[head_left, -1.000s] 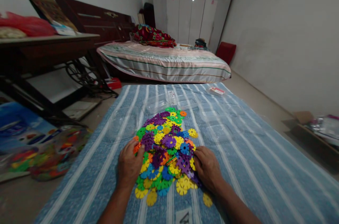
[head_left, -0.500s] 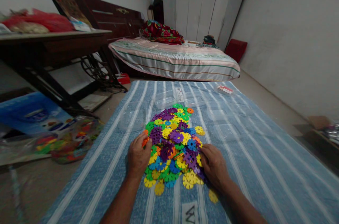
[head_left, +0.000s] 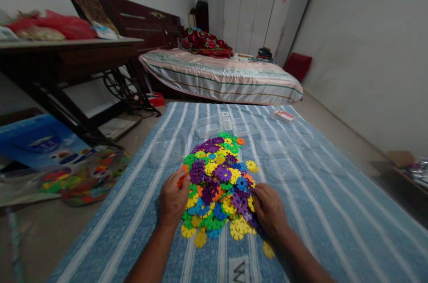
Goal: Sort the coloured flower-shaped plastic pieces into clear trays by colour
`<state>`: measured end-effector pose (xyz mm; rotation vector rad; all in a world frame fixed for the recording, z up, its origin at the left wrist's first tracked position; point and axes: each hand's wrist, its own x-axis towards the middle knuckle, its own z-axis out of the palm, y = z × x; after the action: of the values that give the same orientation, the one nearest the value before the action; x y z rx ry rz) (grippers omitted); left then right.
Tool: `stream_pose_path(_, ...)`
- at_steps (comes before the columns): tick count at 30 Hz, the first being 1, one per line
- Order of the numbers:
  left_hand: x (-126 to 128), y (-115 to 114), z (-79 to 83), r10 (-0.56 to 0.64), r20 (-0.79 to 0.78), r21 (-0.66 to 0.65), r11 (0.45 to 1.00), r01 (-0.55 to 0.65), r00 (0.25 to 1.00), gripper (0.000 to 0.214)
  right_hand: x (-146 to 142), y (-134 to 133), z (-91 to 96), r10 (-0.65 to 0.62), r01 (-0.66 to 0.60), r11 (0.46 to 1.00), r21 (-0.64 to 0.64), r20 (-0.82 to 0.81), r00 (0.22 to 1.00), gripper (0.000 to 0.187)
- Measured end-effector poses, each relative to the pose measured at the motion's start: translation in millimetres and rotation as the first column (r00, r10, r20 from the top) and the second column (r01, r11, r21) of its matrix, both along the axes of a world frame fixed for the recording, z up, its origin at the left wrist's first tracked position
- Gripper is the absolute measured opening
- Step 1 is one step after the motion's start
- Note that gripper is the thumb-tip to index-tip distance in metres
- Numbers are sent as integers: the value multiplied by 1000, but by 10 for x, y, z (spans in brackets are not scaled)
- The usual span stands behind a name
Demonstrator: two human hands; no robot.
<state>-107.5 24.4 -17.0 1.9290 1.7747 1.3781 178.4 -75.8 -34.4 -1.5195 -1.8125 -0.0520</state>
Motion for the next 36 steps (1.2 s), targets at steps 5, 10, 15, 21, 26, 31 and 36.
stream_pose_path(5,-10,9,13,8,20,-2,1000,-8,1000,25,-26,4,51,7,-7,1000,-12,-6,1000,22)
stream_pose_path(10,-15,19,14,22,30,-18,1000,-22,999,26,-15,24,70,7,-8,1000,-28,-21,1000,22)
stream_pose_path(15,14,-5,54,39,33,-30,999,-38,999,27,11,26,93,15,-22,996,-84,-91,996,21)
stream_pose_path(21,36,-32,61,95,-5,-53,994,-95,995,26,-74,33,148,-17,17,1000,0,-103,995,21)
stream_pose_path(26,20,-2,13,134,-30,-35,990,-135,991,27,-239,108,290,12,-5,990,143,-48,999,21)
stream_pose_path(31,24,28,-22,140,-24,-67,988,-141,990,29,-385,187,468,-17,21,976,216,-20,1000,15)
stream_pose_path(36,30,14,-16,99,-24,-81,992,-101,995,25,-364,207,481,-1,6,992,128,-41,999,15)
